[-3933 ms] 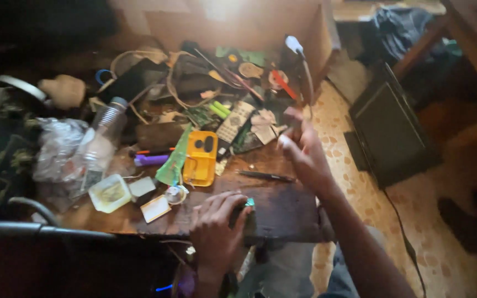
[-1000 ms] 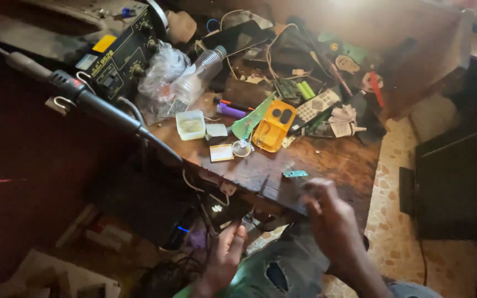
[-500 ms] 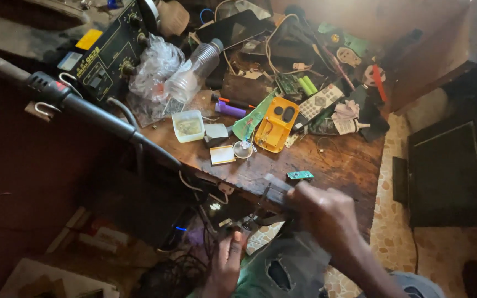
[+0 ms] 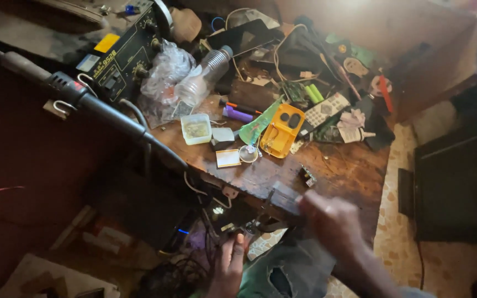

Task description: Soldering electronic components onto a small circuit board at a repair workbench.

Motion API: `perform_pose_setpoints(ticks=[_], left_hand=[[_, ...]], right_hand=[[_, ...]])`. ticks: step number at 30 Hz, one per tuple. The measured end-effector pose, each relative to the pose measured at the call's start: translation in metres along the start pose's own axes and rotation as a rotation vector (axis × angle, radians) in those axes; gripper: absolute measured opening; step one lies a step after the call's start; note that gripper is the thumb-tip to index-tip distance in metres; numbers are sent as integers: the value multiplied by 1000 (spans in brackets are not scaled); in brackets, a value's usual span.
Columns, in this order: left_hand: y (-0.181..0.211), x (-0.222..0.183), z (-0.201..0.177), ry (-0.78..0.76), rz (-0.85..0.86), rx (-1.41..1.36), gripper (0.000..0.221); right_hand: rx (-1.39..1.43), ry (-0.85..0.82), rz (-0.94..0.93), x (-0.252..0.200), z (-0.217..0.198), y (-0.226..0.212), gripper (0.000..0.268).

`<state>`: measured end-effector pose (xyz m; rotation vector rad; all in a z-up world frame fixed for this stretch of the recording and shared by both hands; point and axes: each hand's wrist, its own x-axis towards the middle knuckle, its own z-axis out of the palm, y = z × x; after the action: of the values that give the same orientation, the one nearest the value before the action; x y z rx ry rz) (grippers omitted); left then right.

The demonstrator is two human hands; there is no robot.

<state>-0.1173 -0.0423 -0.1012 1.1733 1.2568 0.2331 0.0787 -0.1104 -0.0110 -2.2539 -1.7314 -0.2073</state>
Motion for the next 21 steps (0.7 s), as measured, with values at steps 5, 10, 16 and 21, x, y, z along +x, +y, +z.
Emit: perform_pose_setpoints(ticks=[5,10,16,21], left_hand=[[-18,10,2,-16,42,13,42],[-27,7,6,62,20,80,41],[-2,-3,-3,-18,278,135,34],[5,-5,-5,-28,471,227,33]], right_hand=[[65,45,-16,-1,-1,-13,21],[45,86,34,2,-5,-7,19],[-40,58,22,-1,3,3,12],[26,76,30,11,-7,10,24]])
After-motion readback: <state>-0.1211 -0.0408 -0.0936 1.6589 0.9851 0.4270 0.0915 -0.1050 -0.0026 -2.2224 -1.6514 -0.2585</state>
